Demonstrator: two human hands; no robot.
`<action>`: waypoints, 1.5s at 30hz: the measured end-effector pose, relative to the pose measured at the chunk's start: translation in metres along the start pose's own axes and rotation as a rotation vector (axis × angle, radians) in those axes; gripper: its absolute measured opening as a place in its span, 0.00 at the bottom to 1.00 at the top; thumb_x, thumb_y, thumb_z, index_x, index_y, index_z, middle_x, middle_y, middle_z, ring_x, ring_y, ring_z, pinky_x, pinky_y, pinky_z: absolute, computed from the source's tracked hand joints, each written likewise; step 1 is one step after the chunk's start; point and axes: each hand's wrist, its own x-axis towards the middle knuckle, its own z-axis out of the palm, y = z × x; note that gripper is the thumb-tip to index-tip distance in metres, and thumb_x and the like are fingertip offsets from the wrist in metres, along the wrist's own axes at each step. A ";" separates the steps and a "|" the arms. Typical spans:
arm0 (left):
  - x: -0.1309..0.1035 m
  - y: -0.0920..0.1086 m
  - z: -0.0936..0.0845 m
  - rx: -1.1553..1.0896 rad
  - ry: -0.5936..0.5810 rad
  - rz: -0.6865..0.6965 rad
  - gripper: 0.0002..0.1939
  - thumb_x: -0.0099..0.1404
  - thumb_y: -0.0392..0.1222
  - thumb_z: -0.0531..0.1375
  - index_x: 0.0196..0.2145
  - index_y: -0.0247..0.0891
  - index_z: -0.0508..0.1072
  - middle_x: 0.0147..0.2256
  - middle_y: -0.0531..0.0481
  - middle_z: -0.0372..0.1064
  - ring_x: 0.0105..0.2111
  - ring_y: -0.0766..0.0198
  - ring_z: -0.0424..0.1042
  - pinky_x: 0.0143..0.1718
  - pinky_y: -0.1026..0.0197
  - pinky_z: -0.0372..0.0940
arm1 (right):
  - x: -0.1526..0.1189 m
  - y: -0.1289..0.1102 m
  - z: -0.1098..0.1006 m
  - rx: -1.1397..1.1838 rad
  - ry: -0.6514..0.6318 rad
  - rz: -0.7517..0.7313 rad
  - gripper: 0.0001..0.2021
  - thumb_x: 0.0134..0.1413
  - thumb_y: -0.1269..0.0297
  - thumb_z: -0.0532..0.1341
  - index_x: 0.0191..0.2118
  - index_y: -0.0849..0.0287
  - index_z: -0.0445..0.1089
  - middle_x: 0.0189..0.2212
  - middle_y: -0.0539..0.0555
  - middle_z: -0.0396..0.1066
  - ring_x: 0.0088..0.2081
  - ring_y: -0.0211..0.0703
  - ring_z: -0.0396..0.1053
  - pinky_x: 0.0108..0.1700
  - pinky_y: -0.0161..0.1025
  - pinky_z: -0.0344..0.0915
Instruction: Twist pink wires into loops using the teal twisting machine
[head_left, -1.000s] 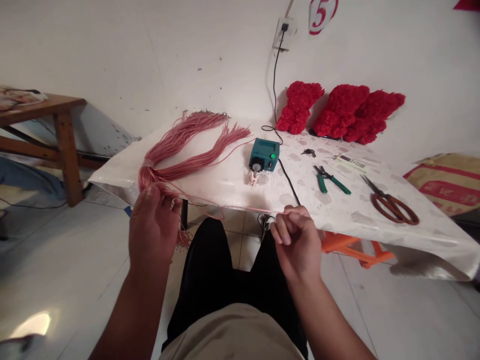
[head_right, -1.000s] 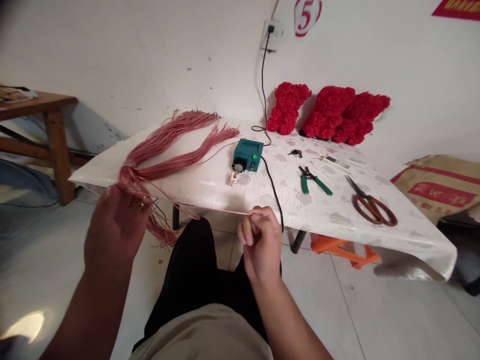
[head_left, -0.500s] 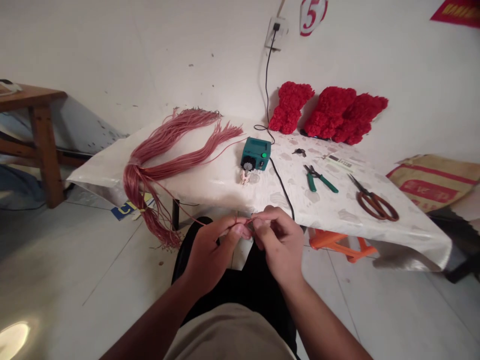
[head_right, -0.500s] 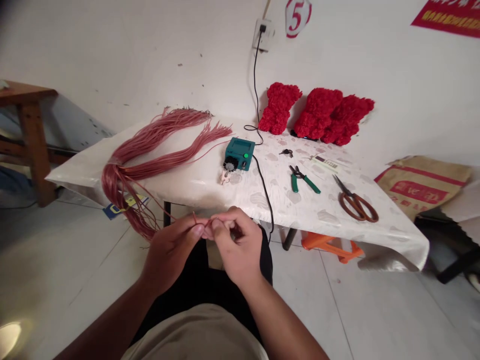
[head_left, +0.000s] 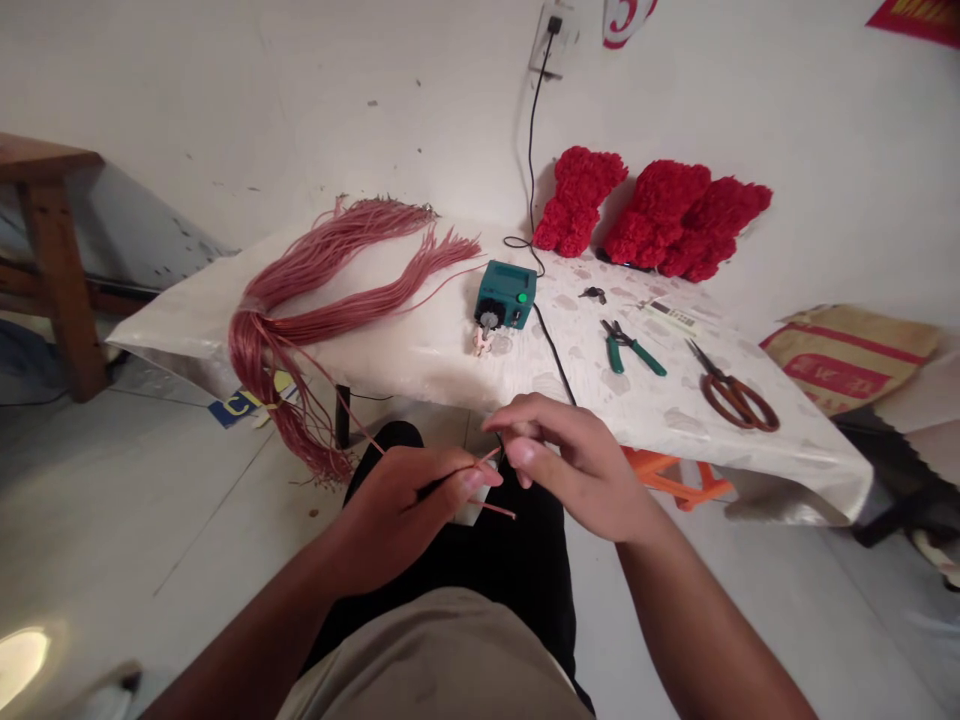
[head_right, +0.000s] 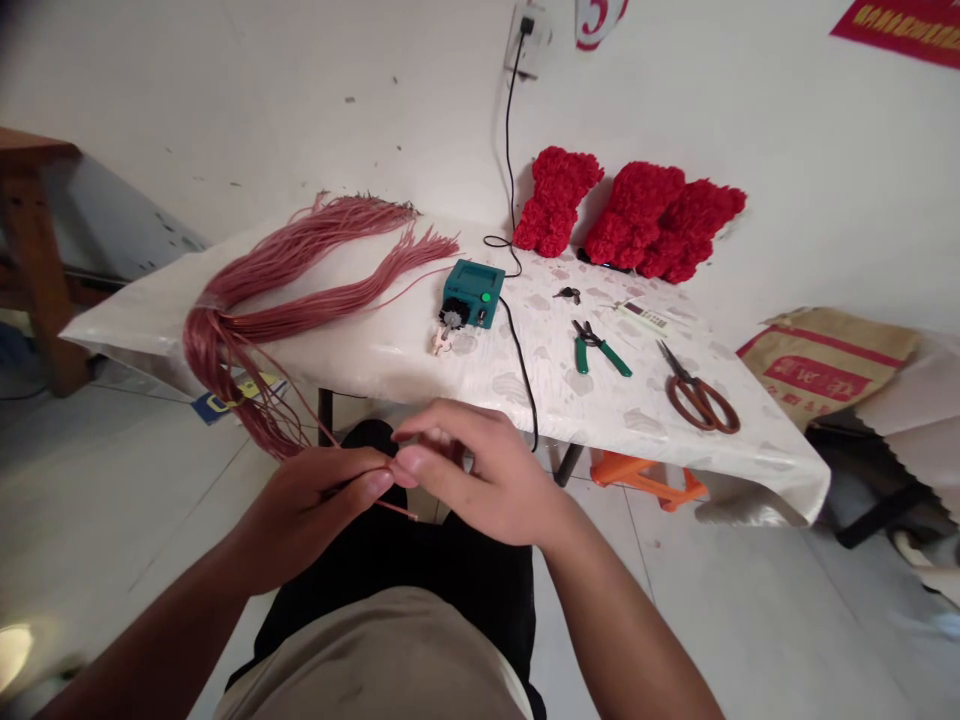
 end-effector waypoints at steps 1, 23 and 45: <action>-0.001 0.000 0.000 0.009 -0.004 0.002 0.15 0.74 0.41 0.54 0.35 0.40 0.79 0.29 0.54 0.77 0.28 0.67 0.74 0.32 0.68 0.66 | 0.001 -0.003 0.000 -0.042 -0.036 -0.034 0.07 0.67 0.62 0.60 0.46 0.57 0.72 0.31 0.48 0.69 0.28 0.34 0.67 0.32 0.33 0.65; -0.004 0.002 -0.004 -0.115 0.034 -0.079 0.14 0.68 0.40 0.58 0.24 0.37 0.70 0.21 0.56 0.63 0.23 0.69 0.63 0.28 0.64 0.57 | -0.002 -0.008 0.010 -0.626 -0.108 -0.326 0.09 0.71 0.67 0.51 0.36 0.56 0.64 0.28 0.50 0.66 0.27 0.40 0.67 0.28 0.38 0.61; -0.013 -0.002 -0.011 -0.143 0.024 0.002 0.11 0.69 0.33 0.59 0.27 0.35 0.70 0.25 0.57 0.63 0.26 0.72 0.62 0.31 0.69 0.58 | -0.003 -0.003 0.019 -0.354 -0.168 -0.228 0.08 0.71 0.69 0.53 0.36 0.57 0.61 0.31 0.49 0.61 0.33 0.38 0.63 0.34 0.36 0.59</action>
